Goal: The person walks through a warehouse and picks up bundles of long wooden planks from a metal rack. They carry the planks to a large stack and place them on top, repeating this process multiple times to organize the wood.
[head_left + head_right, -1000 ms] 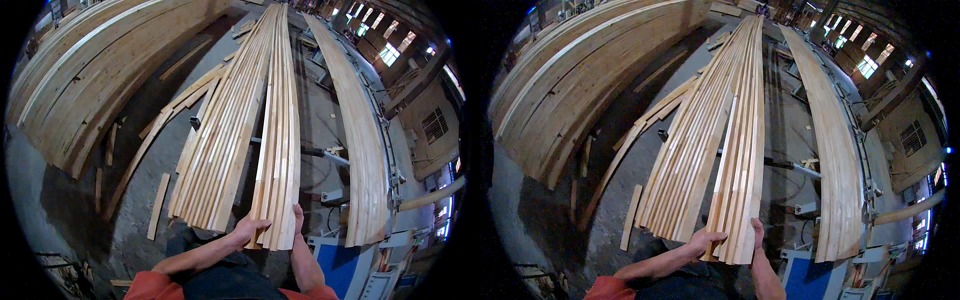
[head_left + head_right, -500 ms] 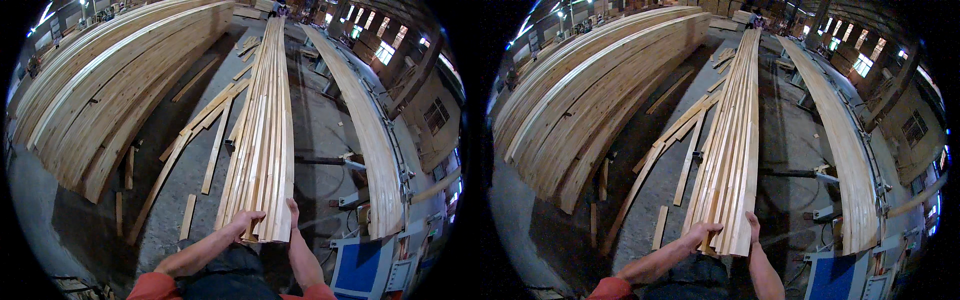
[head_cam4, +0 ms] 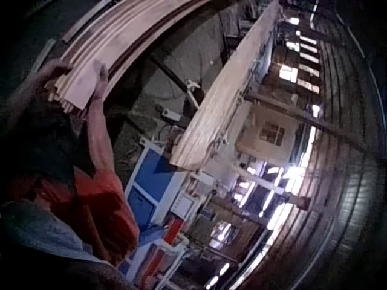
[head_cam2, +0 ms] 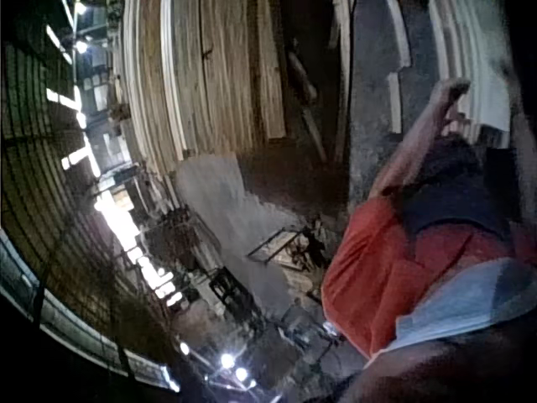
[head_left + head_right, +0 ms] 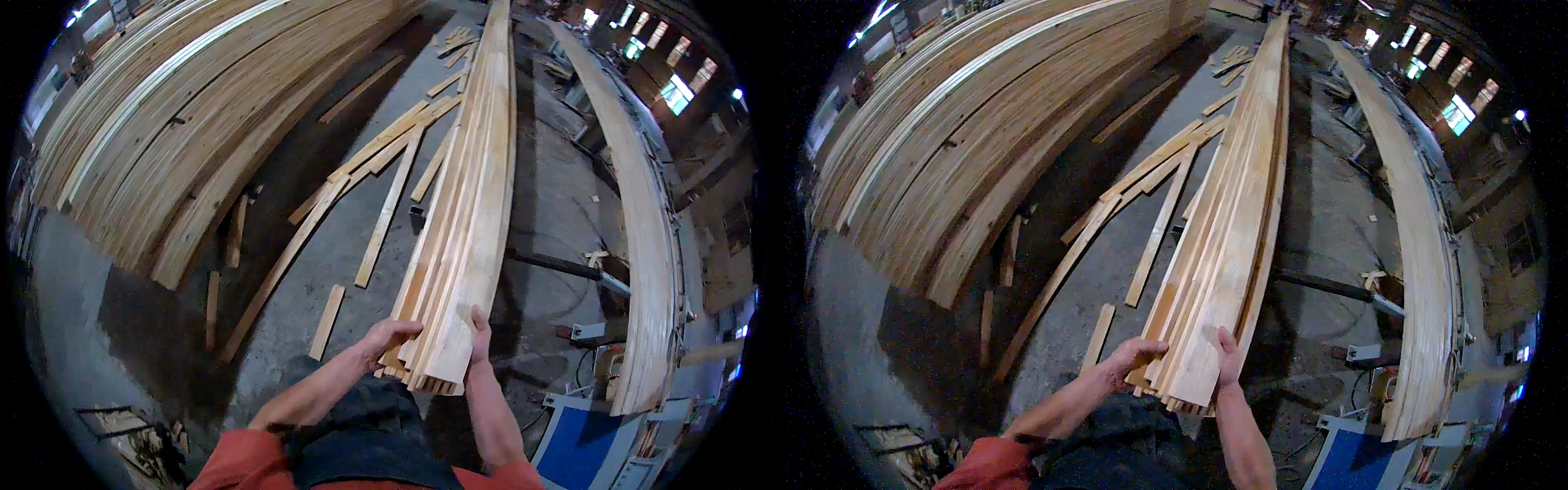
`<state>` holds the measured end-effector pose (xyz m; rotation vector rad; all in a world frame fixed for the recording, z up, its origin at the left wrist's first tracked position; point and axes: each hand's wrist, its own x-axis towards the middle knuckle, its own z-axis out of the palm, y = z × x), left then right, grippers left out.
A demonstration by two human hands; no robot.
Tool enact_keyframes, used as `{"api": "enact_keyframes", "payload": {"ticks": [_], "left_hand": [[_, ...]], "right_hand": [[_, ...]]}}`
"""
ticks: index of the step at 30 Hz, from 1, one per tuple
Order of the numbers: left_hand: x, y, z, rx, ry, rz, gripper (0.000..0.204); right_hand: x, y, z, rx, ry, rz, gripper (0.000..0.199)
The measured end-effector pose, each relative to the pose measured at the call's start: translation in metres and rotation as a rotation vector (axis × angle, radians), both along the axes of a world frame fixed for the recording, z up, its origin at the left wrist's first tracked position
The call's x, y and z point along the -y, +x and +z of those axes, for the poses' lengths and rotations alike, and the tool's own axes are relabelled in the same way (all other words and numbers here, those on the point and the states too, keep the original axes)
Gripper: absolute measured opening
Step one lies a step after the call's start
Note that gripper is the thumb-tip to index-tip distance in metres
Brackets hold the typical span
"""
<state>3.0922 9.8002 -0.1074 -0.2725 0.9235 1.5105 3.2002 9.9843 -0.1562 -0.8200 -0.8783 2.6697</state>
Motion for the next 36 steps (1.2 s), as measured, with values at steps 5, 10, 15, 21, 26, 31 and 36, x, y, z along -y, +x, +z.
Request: {"api": "enact_keyframes", "payload": {"ticks": [5,10,15,21,26,31,36], "left_hand": [[0.002,-0.018,0.012,0.021,0.079,0.064,0.041],[0.011,-0.026,0.034,-0.005,0.13,0.222,0.038],[0.052,0.026,0.075,-0.218,0.128,0.436,0.036],[0.13,0.019,0.172,-0.509,0.037,0.387,0.032],[0.184,0.029,0.258,-0.578,0.089,0.385,0.032],[0.219,0.061,0.355,-0.724,0.055,0.435,0.031],[0.248,0.07,0.447,-0.918,0.115,0.475,0.028]], "right_hand": [[0.003,-0.038,0.06,-0.055,-0.069,0.082,0.067],[0.012,-0.068,0.11,-0.094,0.097,0.235,0.065],[0.033,-0.067,0.152,-0.15,0.094,0.252,0.061],[0.103,-0.073,0.216,-0.276,0.029,0.227,0.062],[0.147,-0.068,0.294,-0.4,0.056,0.231,0.062],[0.19,-0.034,0.395,-0.449,0.093,0.281,0.063],[0.221,-0.022,0.504,-0.577,0.086,0.348,0.065]]}}
